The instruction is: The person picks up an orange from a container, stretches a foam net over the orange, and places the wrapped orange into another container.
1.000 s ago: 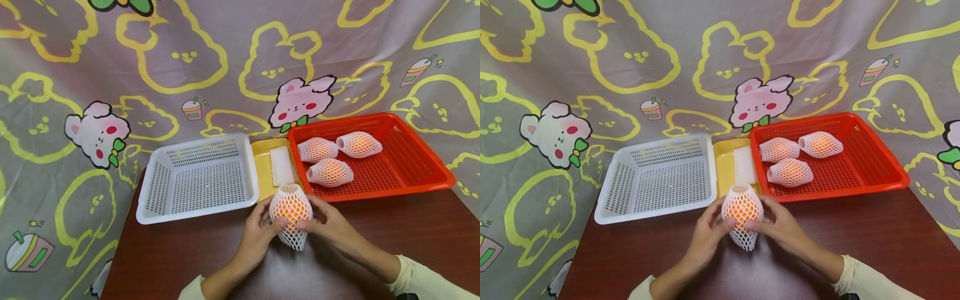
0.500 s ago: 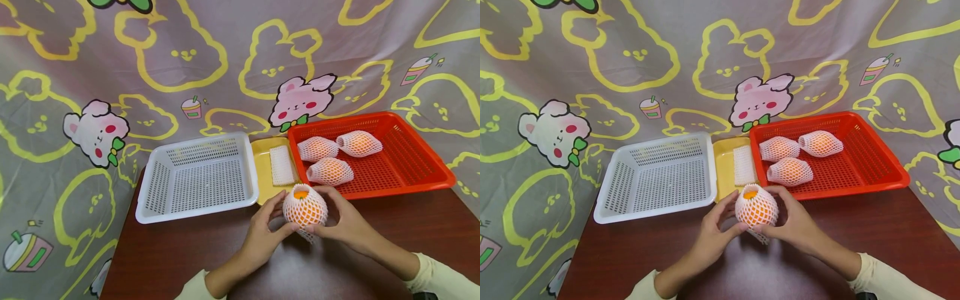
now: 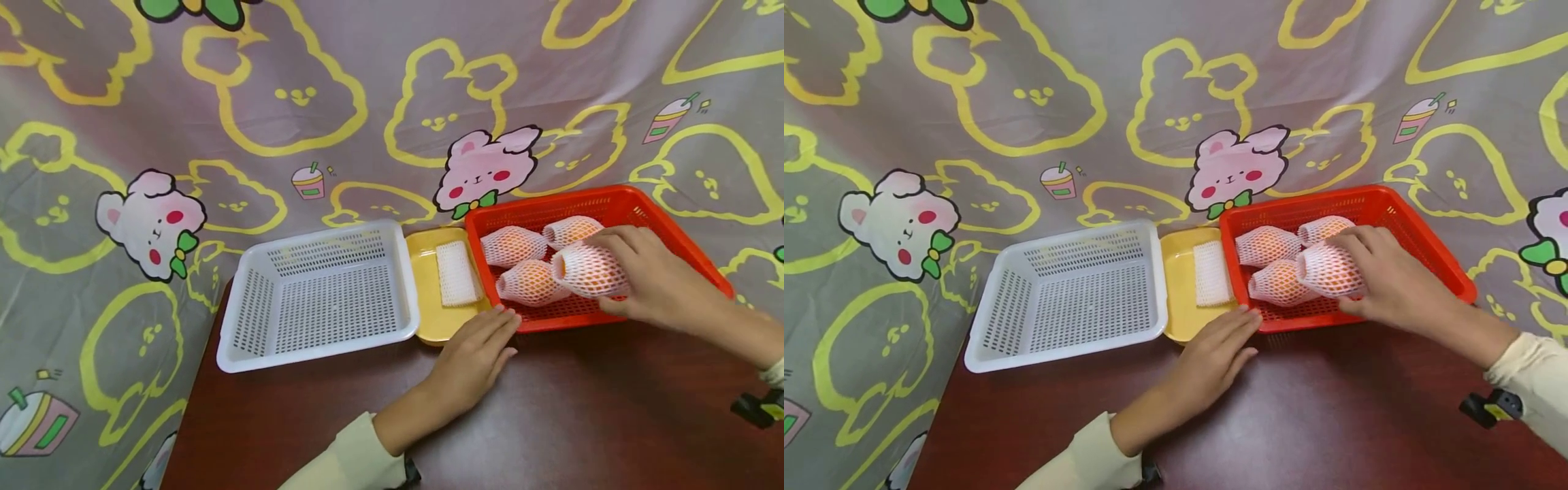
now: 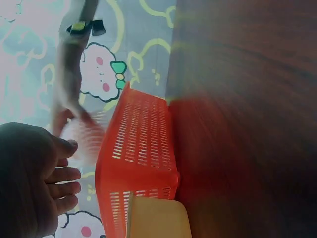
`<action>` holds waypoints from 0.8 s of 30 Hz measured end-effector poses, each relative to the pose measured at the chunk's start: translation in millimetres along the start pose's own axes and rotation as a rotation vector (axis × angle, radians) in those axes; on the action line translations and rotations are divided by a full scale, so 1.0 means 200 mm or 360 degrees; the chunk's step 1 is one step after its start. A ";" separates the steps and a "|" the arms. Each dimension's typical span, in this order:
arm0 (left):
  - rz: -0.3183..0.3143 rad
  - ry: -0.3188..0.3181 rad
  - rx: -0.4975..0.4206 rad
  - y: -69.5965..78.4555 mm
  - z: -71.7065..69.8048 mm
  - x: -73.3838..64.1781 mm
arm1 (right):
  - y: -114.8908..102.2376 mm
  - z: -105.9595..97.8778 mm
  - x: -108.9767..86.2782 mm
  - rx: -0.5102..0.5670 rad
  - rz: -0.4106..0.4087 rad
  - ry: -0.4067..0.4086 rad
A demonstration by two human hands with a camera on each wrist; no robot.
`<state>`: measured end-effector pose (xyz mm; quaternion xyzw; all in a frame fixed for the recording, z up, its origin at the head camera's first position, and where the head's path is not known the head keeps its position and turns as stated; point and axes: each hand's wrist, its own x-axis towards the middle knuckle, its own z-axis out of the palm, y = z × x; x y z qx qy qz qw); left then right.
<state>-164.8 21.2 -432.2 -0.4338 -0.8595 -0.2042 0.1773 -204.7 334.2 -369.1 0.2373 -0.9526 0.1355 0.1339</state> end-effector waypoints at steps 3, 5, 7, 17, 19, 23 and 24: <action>0.0017 -0.0065 0.0121 0.01 0.02 0.03 | 0.17 0.02 0.01 -0.0162 0.0029 -0.0272; 0.0010 -0.0093 0.0151 0.01 0.04 0.05 | 0.26 0.04 0.00 -0.0246 0.0064 -0.0449; 0.0011 -0.0093 0.0144 0.01 0.05 0.07 | 0.33 0.06 0.00 -0.0286 0.0091 -0.0573; 0.0085 -0.0221 0.0409 -0.01 0.12 0.11 | 0.43 0.18 0.00 -0.0197 0.0132 -0.0798; 0.0089 -0.0238 0.0423 -0.01 0.12 0.11 | 0.42 0.19 0.01 -0.0177 0.0138 -0.0790; 0.0087 -0.0262 0.0395 -0.02 0.11 0.12 | 0.42 0.21 0.02 -0.0155 0.0162 -0.0793; 0.0088 -0.0260 0.0391 -0.02 0.11 0.12 | 0.42 0.21 0.02 -0.0156 0.0171 -0.0798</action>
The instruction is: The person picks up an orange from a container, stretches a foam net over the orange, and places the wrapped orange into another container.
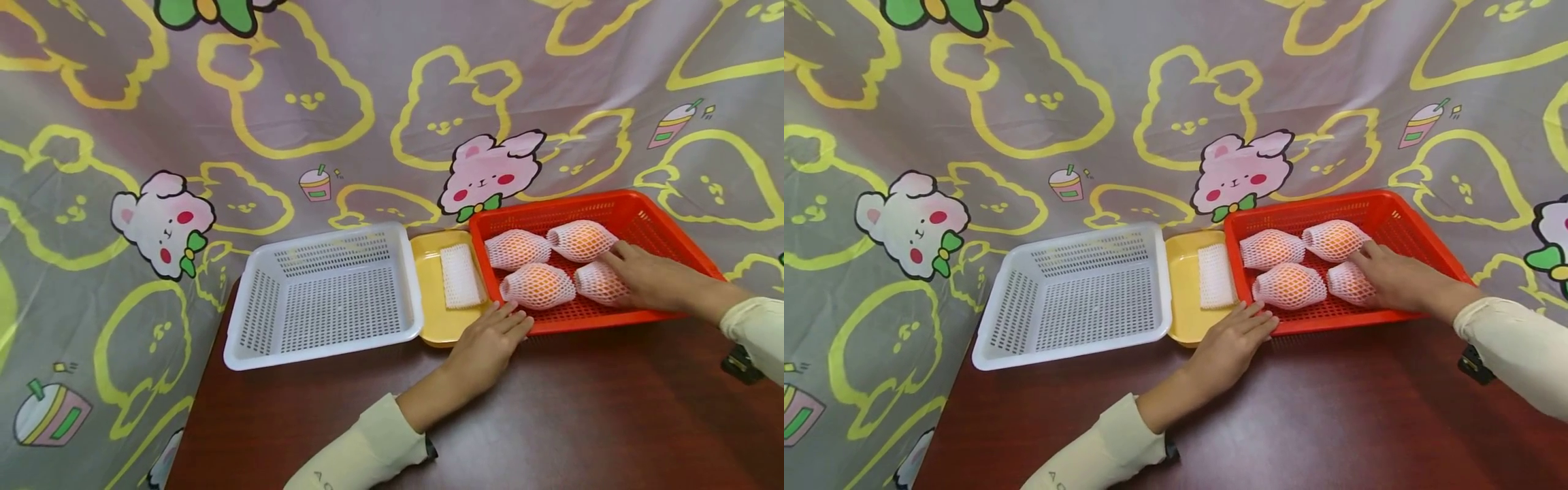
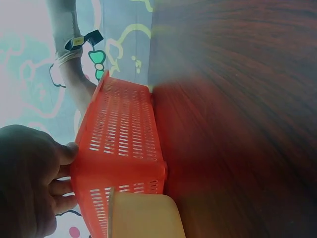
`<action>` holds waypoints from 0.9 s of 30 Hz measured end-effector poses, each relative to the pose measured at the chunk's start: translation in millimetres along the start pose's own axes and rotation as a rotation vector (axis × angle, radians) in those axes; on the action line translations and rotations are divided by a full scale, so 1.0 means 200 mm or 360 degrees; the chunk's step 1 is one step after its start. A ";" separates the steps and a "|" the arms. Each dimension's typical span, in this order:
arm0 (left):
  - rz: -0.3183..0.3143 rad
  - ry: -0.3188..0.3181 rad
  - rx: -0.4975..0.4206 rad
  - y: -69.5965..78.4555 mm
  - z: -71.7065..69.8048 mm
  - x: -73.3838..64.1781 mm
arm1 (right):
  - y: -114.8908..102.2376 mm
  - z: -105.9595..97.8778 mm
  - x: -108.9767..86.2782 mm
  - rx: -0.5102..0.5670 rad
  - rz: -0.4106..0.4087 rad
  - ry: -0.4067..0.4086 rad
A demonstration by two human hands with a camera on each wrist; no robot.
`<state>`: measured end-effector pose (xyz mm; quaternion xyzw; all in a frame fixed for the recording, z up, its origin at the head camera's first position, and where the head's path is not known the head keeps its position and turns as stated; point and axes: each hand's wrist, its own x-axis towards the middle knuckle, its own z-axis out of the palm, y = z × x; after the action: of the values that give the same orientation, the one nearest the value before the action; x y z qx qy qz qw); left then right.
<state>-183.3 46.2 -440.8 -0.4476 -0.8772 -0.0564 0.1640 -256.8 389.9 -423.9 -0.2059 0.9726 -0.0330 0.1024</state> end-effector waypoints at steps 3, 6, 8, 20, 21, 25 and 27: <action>-0.0006 0.0027 -0.0014 0.00 0.02 -0.01 | 0.00 0.00 0.01 0.0001 0.0001 -0.0010; -0.0043 0.0024 -0.0049 0.00 0.02 -0.02 | -0.01 0.01 0.02 -0.0011 -0.0020 -0.0005; -0.0096 0.0009 -0.0093 -0.02 0.00 -0.02 | 0.00 0.01 0.03 -0.0029 -0.0036 0.0000; -0.0737 0.0009 -0.0422 -0.53 -0.29 -0.13 | 0.07 -0.03 0.10 -0.0084 0.0082 -0.0038; -0.0799 -0.0003 -0.0412 -0.61 -0.32 -0.15 | 0.08 -0.05 0.11 -0.0091 0.0104 -0.0025; -0.1108 -0.0065 -0.0310 -0.95 -0.39 -0.23 | 0.14 -0.17 0.18 -0.0102 0.0180 0.0054; -0.1250 -0.0057 -0.0241 -1.12 -0.42 -0.29 | 0.17 -0.23 0.22 -0.0051 0.0252 0.0090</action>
<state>-312.9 -151.6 -370.8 -0.0899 -0.9777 -0.1716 0.0813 -318.6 404.6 -390.3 -0.1290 0.9888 -0.0150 0.0739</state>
